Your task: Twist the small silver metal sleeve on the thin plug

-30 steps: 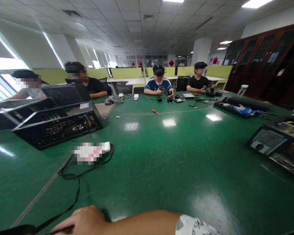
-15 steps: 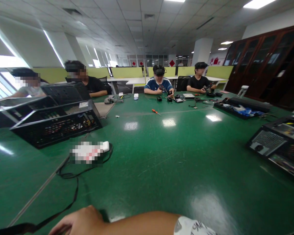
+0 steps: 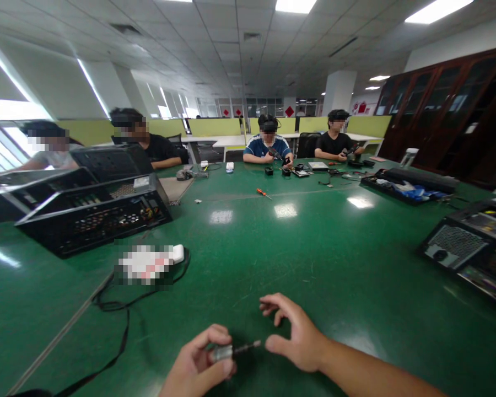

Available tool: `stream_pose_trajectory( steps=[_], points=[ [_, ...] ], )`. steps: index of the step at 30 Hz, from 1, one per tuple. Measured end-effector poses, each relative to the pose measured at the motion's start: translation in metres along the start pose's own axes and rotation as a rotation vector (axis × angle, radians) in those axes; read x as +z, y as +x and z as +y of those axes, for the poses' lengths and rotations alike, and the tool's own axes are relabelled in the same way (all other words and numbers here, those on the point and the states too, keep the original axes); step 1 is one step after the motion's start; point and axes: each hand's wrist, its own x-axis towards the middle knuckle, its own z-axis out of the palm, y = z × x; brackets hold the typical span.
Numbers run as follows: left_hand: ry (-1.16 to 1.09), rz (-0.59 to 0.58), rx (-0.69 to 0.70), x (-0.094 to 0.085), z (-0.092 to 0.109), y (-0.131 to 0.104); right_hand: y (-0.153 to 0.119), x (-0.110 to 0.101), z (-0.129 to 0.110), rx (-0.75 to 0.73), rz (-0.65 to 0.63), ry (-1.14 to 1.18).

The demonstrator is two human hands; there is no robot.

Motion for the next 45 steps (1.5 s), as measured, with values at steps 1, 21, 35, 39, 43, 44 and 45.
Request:
stream_pose_trajectory(
  steps=[1, 21, 35, 39, 43, 44, 45],
  points=[
    [0.005, -0.104, 0.004, 0.015, -0.002, 0.007, -0.006, -0.018, 0.002, -0.026, 0.035, -0.007],
    [0.147, -0.308, 0.189, 0.047, -0.038, 0.064, 0.001, -0.037, -0.003, 0.088, -0.026, -0.361],
    [0.142, -0.33, 0.128, 0.048, -0.034, 0.063, -0.001, -0.038, -0.002, 0.121, -0.027, -0.373],
    [0.141, -0.333, 0.122, 0.047, -0.035, 0.062, 0.0, -0.039, -0.005, 0.117, -0.024, -0.373],
    [0.138, -0.334, 0.125, 0.045, -0.037, 0.063, 0.0, -0.039, -0.005, 0.112, -0.026, -0.369],
    [0.139, -0.336, 0.126, 0.044, -0.037, 0.063, 0.0, -0.04, -0.005, 0.113, -0.028, -0.37],
    [0.14, -0.34, 0.127, 0.044, -0.038, 0.063, 0.0, -0.04, -0.004, 0.115, -0.03, -0.372]
  ],
)
